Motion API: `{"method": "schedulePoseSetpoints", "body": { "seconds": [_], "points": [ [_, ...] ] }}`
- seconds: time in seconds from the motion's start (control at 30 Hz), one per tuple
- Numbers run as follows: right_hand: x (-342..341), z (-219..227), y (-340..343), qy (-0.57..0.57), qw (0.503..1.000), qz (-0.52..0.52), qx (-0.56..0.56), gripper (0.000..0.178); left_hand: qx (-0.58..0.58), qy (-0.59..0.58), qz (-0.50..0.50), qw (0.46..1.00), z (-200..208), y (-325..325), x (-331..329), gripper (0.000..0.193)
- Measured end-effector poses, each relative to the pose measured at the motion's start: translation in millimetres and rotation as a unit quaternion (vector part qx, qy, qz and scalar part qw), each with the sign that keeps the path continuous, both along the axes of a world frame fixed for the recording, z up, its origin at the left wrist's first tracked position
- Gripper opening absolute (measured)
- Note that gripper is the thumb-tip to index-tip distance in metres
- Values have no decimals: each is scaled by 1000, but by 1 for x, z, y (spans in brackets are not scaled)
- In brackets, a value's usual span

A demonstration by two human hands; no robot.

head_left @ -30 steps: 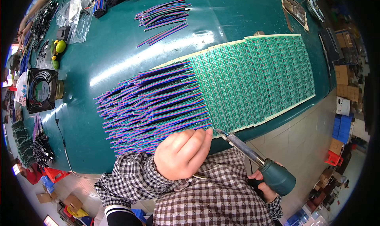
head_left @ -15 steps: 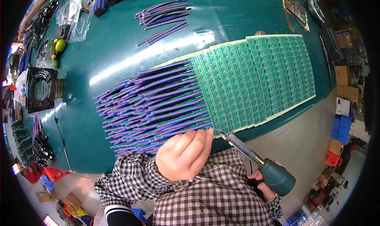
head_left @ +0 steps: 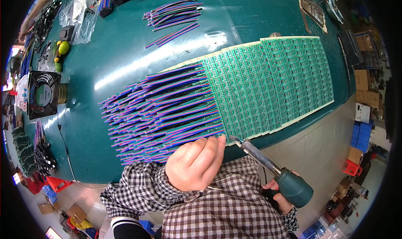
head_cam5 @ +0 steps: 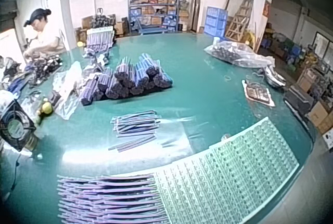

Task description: The person solders wires onto a circuit board panel using a soldering tool, aligns additional wires onto the board by hand, and solders them to the connection points.

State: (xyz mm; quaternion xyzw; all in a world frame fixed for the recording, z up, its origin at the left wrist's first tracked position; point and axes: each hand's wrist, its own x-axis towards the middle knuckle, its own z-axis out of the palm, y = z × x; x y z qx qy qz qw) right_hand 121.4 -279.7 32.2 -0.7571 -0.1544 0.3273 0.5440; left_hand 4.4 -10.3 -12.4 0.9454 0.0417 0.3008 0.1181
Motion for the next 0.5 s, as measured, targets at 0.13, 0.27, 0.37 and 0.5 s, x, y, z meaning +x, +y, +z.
{"method": "schedulePoseSetpoints", "body": {
  "seconds": [0.13, 0.27, 0.37, 0.5],
  "points": [
    [-2, 1, 4, 50, 997, -39, 42, 63, 0, -4, 2, 1000, 0, 0, 0, 43],
    [-6, -1, 2, 70, 992, -80, 73, 62, -1, -3, 4, 1000, 0, -1, 1, 43],
    [-5, -1, 1, 66, 993, -75, 68, 60, 0, 1, 6, 1000, 1, -1, 0, 42],
    [1, -5, -5, 27, 999, -6, 24, 60, -6, 8, 5, 1000, 2, 0, -2, 38]
  ]
}}
